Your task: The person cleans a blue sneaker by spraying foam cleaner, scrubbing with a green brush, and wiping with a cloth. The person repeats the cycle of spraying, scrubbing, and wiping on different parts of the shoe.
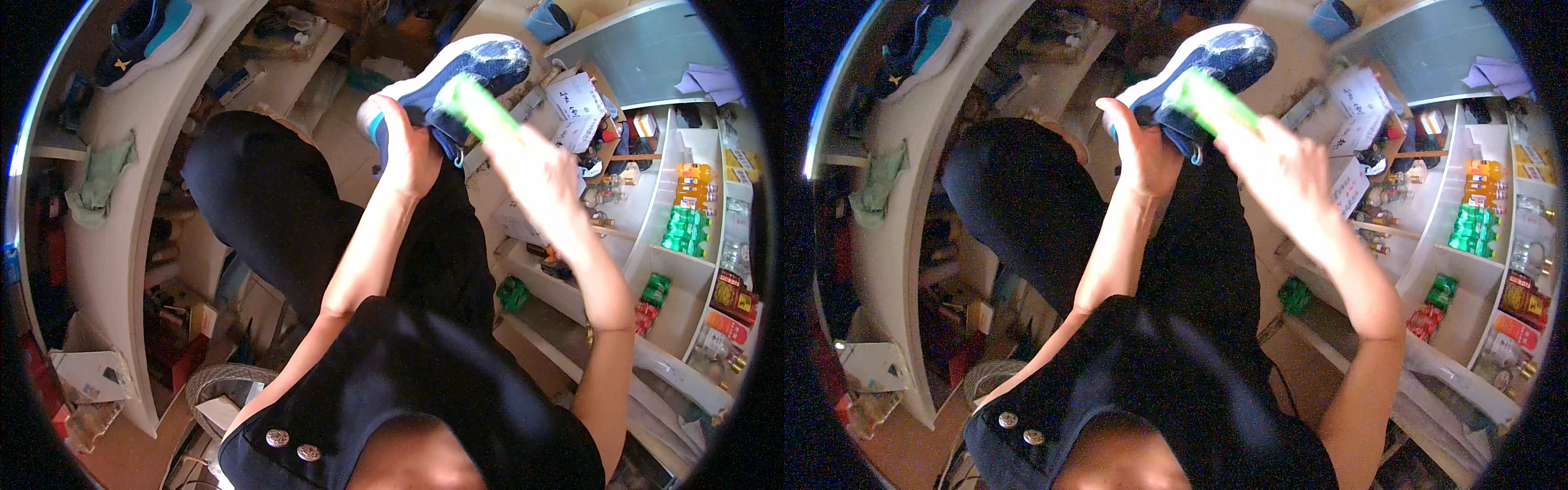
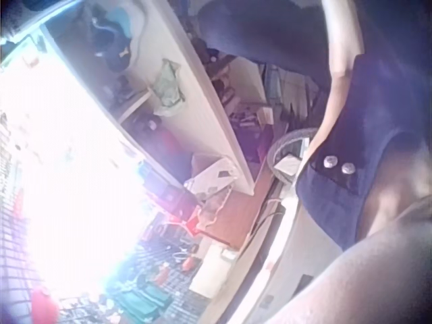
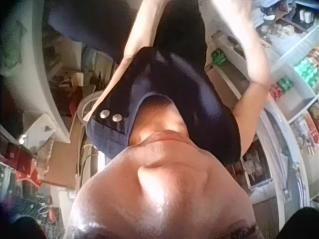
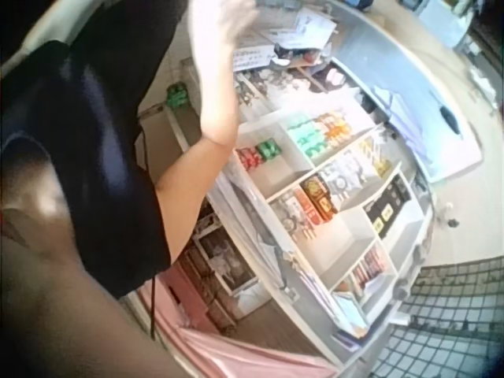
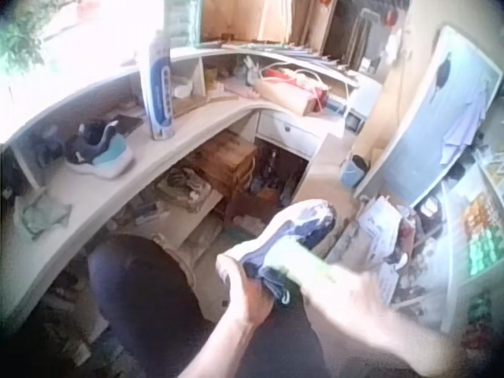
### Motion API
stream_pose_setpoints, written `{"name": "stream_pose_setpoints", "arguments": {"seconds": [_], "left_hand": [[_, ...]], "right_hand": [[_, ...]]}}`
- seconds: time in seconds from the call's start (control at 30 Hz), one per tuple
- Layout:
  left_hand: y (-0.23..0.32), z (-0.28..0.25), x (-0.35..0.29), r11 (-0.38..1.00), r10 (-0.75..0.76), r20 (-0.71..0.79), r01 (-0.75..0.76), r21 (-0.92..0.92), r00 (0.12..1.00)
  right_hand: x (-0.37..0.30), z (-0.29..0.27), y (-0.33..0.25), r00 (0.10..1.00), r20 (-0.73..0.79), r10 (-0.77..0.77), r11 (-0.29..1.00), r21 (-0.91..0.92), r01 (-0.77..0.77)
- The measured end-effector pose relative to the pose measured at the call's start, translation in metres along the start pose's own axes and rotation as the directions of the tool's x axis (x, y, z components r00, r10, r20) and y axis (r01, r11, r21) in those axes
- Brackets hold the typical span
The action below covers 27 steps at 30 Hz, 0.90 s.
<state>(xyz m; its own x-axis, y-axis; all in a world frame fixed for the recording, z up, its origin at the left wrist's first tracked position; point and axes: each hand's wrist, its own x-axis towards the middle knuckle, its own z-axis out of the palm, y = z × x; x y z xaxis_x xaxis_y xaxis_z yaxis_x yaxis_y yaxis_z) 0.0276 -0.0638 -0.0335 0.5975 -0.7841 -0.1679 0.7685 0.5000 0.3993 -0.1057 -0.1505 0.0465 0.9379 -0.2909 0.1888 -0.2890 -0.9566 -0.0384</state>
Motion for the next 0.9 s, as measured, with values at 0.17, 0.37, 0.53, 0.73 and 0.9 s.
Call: {"name": "stream_pose_setpoints", "arguments": {"seconds": [0.17, 0.37, 0.53, 0.73, 0.9], "left_hand": [[-0.005, -0.010, -0.002, 0.992, -0.041, -0.018, 0.043, 0.120, 0.999], [-0.015, -0.049, 0.008, 0.866, -0.044, 0.305, -0.116, 0.486, 0.951], [-0.014, -0.039, 0.001, 0.701, 0.188, 0.324, -0.358, 0.617, 0.927], [-0.011, -0.041, 0.003, 0.771, -0.050, 0.373, -0.202, 0.604, 0.926], [0.000, -0.006, 0.002, 0.997, -0.053, 0.101, 0.047, 0.059, 0.993]], "right_hand": [[-0.002, 0.003, -0.006, 0.993, -0.040, -0.111, 0.972, 0.202, 0.117], [0.009, -0.003, 0.004, 0.992, -0.011, -0.127, 0.989, 0.070, 0.127], [0.020, -0.007, 0.012, 0.999, -0.005, -0.037, 0.998, 0.051, 0.037], [0.010, 0.000, 0.013, 0.992, 0.077, 0.099, 0.992, 0.073, -0.105], [0.015, 0.008, 0.001, 0.975, -0.214, 0.062, 0.951, 0.308, 0.007]]}}
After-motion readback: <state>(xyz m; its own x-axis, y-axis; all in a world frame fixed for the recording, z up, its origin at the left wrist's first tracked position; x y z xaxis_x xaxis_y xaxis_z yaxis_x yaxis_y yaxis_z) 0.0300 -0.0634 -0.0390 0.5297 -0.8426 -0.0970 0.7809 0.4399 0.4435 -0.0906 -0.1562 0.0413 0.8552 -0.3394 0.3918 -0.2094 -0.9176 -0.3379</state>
